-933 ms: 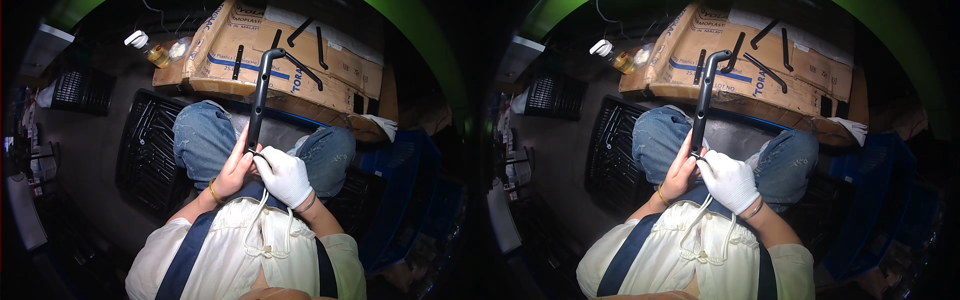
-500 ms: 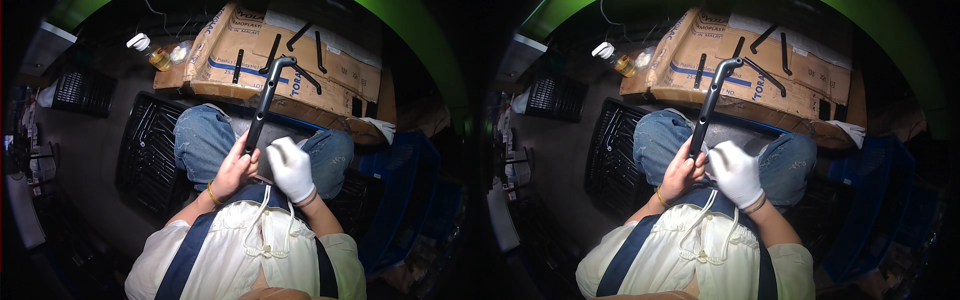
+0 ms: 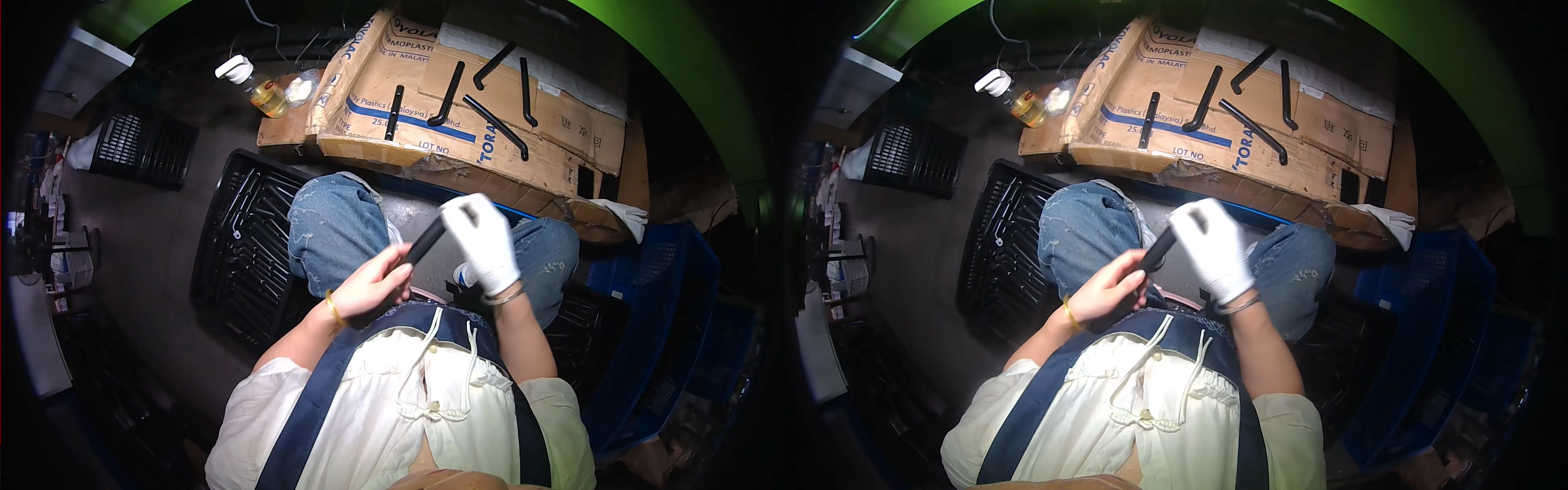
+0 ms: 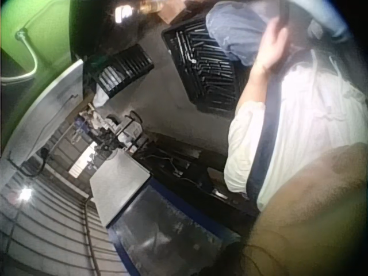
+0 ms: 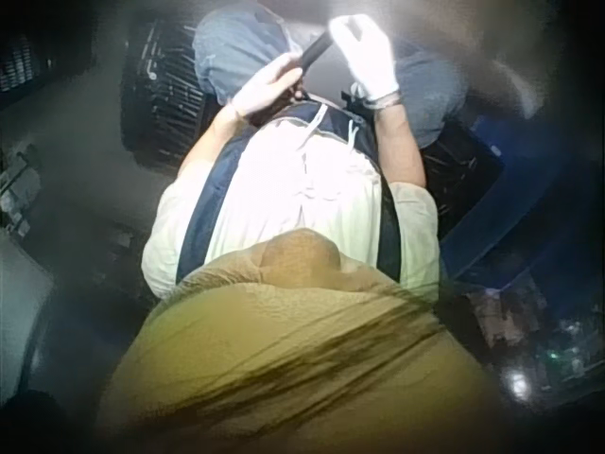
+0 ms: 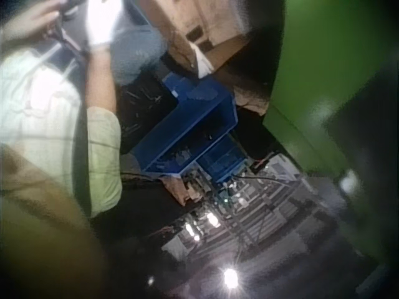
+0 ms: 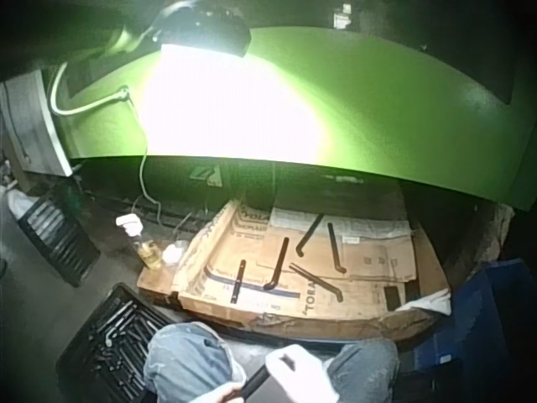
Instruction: The person is manually assembling small components onto L-shaped black metal or plastic rods, likely for light fixtures.
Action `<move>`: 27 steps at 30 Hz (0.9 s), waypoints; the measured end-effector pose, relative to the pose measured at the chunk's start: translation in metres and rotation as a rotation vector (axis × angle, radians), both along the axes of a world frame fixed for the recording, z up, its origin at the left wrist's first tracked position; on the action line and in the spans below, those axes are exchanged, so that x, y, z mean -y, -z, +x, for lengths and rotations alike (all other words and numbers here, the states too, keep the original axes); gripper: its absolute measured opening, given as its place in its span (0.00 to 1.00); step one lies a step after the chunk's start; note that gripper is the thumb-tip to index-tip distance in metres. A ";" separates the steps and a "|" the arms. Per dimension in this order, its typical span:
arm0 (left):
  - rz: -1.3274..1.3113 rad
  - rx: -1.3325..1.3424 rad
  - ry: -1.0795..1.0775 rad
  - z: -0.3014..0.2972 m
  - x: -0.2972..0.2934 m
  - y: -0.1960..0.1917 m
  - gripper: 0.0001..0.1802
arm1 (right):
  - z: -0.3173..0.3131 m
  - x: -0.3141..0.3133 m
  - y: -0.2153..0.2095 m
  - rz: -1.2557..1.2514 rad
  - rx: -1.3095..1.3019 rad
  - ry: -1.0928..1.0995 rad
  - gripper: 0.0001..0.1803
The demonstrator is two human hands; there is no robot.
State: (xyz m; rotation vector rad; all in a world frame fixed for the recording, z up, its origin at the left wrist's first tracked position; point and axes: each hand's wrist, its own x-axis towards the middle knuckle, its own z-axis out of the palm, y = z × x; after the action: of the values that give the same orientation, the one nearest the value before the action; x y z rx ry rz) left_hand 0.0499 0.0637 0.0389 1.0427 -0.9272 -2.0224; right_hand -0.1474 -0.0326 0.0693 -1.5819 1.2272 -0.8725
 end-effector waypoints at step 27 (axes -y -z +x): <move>-0.144 0.156 -0.082 -0.006 0.018 -0.022 0.13 | 0.004 -0.046 -0.031 -0.300 -0.349 -0.224 0.07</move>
State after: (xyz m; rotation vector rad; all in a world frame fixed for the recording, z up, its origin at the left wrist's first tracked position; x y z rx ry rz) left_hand 0.0441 0.0456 0.0606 1.1512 -1.0766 -1.7992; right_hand -0.1437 0.0133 0.1003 -2.1379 1.1617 -0.6759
